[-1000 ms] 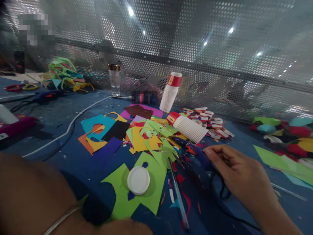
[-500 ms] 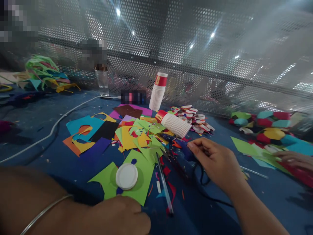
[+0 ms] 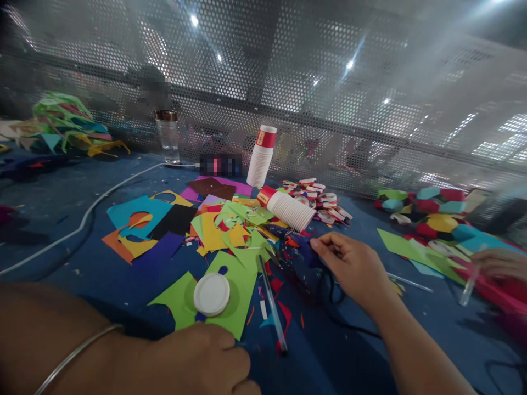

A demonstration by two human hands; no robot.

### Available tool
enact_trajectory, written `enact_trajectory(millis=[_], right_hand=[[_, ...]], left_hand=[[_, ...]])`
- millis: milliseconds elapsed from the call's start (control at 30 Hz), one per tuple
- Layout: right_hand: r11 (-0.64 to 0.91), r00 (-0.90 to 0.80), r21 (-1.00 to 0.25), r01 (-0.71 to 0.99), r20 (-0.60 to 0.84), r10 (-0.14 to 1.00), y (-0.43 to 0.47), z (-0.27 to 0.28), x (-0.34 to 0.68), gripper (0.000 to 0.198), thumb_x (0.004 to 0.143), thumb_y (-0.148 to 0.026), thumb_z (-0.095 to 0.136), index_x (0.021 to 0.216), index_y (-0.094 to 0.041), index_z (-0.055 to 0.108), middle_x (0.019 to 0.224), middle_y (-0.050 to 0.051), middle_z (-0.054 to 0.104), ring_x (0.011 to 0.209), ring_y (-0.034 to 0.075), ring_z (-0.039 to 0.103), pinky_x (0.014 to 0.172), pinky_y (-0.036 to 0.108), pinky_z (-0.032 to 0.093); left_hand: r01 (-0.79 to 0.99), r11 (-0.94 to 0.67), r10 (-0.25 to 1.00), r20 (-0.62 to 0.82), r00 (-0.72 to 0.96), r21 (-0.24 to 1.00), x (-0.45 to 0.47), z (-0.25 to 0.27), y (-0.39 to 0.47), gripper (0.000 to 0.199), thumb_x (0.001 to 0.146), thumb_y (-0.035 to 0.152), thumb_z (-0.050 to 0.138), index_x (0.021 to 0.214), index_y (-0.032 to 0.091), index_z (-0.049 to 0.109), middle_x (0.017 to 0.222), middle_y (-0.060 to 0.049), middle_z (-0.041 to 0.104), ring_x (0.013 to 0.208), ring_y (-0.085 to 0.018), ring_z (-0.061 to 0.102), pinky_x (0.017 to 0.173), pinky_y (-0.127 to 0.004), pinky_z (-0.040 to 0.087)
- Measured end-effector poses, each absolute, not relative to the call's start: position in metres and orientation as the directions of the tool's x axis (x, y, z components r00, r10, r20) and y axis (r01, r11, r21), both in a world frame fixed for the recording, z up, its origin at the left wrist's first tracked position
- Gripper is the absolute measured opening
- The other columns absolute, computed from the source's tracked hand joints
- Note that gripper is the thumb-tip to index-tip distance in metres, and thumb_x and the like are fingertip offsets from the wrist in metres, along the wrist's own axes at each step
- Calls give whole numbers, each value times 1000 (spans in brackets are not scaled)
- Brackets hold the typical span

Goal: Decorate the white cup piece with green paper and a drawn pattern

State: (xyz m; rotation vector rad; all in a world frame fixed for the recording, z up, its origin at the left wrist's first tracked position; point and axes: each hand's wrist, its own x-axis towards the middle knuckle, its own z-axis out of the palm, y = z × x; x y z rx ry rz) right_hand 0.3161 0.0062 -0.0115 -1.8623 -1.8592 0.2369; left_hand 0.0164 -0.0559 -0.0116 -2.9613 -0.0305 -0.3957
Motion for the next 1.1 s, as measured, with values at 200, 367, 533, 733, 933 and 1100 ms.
enact_trajectory(millis=[200,367,533,733,933,1100], right_hand=[[-16,86,-528,849,107,991,5,-11,309,40,88,-63,58,89,-23,66,53,-3,55,48,15,48,49,27,34],[-98,125,-672,734,-9,992,4,-13,300,43,87,-64,60,102,-23,63,55,-4,56,46,16,54,41,25,39],[-150,137,-827,542,-90,986,3,-16,297,41,83,-58,70,104,-23,61,64,-5,55,51,11,50,44,21,43],[-207,178,-934,292,-159,971,-1,-8,297,36,78,-47,80,91,-22,57,64,-8,49,49,6,44,40,15,37],[-187,249,-968,168,-142,958,-9,8,308,41,70,-42,85,83,-21,52,59,-11,44,36,1,35,31,10,27],[-141,330,-970,198,-70,942,-12,18,326,44,61,-38,90,81,-21,55,59,-11,43,34,0,34,28,9,25]], left_hand=[[225,-964,166,344,924,-140,12,2,-28,9,82,17,67,83,17,58,70,-1,62,57,-18,53,39,-35,35],[196,-972,150,303,941,-129,16,-10,-32,10,84,18,67,80,18,57,67,-1,62,53,-18,53,38,-35,32],[148,-982,111,273,955,-118,18,-7,-44,14,84,24,70,79,18,58,67,-1,62,53,-17,53,38,-35,33],[72,-995,58,187,981,-73,18,2,-48,4,86,22,65,84,19,62,69,-1,64,51,-17,51,36,-34,31],[69,-995,52,220,974,-70,16,6,-49,8,85,24,68,85,20,61,73,0,66,53,-17,51,39,-34,36],[48,-997,34,209,977,-61,16,4,-49,11,84,27,70,87,20,61,73,1,64,54,-17,50,40,-36,37]])
